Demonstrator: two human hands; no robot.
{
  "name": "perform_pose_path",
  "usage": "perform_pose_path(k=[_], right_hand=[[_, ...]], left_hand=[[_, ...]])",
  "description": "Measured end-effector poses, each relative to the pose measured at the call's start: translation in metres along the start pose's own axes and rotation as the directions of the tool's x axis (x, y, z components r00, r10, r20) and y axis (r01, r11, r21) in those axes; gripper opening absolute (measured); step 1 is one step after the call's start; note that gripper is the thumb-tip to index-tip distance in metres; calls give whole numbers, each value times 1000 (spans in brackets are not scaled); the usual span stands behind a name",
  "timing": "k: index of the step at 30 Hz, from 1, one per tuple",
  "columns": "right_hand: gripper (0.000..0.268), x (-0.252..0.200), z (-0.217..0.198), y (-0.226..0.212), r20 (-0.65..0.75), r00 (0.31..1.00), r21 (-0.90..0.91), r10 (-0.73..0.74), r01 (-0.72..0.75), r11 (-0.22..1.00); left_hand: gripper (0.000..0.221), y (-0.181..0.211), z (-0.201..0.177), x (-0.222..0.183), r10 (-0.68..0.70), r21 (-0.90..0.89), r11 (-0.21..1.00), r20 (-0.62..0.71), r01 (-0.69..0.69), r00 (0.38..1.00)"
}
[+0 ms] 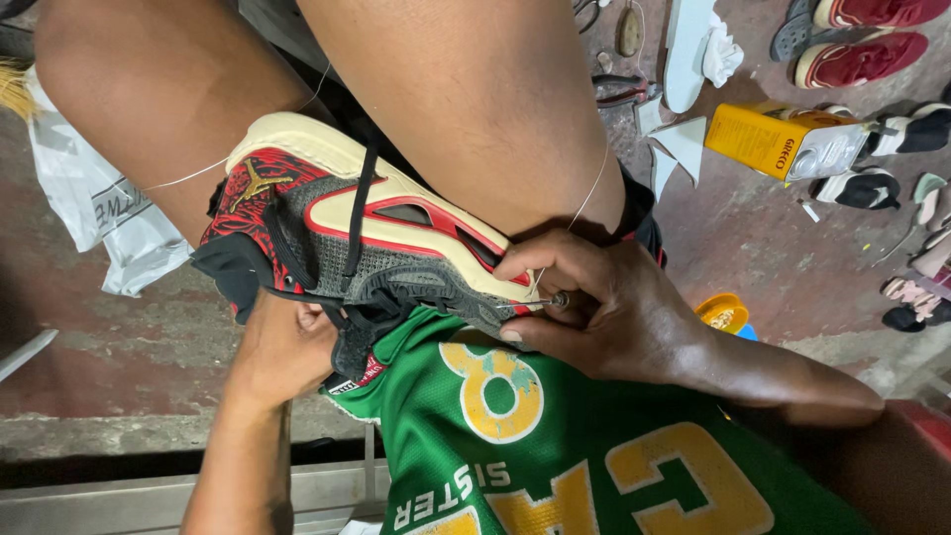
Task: The person stitches the sole of a sneaker using a needle and thread while holding it against their lap.
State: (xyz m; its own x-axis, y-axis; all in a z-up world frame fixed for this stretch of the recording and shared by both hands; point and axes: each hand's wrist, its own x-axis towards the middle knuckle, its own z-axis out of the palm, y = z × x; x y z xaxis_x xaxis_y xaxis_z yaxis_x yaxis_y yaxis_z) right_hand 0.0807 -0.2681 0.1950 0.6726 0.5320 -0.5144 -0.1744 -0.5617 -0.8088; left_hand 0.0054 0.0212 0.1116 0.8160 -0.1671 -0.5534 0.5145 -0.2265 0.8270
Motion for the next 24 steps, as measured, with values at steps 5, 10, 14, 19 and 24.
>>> perform_pose_path(k=[5,10,14,19,24], right_hand=[[48,-1,2,0,7,1000,-44,21,-21,999],[49,0,3,-2,-7,999,-18,-52,52,998],[50,1,4,-1,-15,1000,-54,-7,6,999],[50,2,7,1,-35,999,-75,-17,14,997],[86,-7,-18,-4,157,973,-344,172,-110,933]], left_hand=[[37,-26,-8,2,129,375,911,127,-168,983],[52,-48,-9,8,261,509,795,202,-329,944],[51,-57,3,4,252,420,869,76,-260,965],[62,-57,10,4,290,385,877,53,-287,956],[63,-47,3,4,253,273,923,103,-272,962]])
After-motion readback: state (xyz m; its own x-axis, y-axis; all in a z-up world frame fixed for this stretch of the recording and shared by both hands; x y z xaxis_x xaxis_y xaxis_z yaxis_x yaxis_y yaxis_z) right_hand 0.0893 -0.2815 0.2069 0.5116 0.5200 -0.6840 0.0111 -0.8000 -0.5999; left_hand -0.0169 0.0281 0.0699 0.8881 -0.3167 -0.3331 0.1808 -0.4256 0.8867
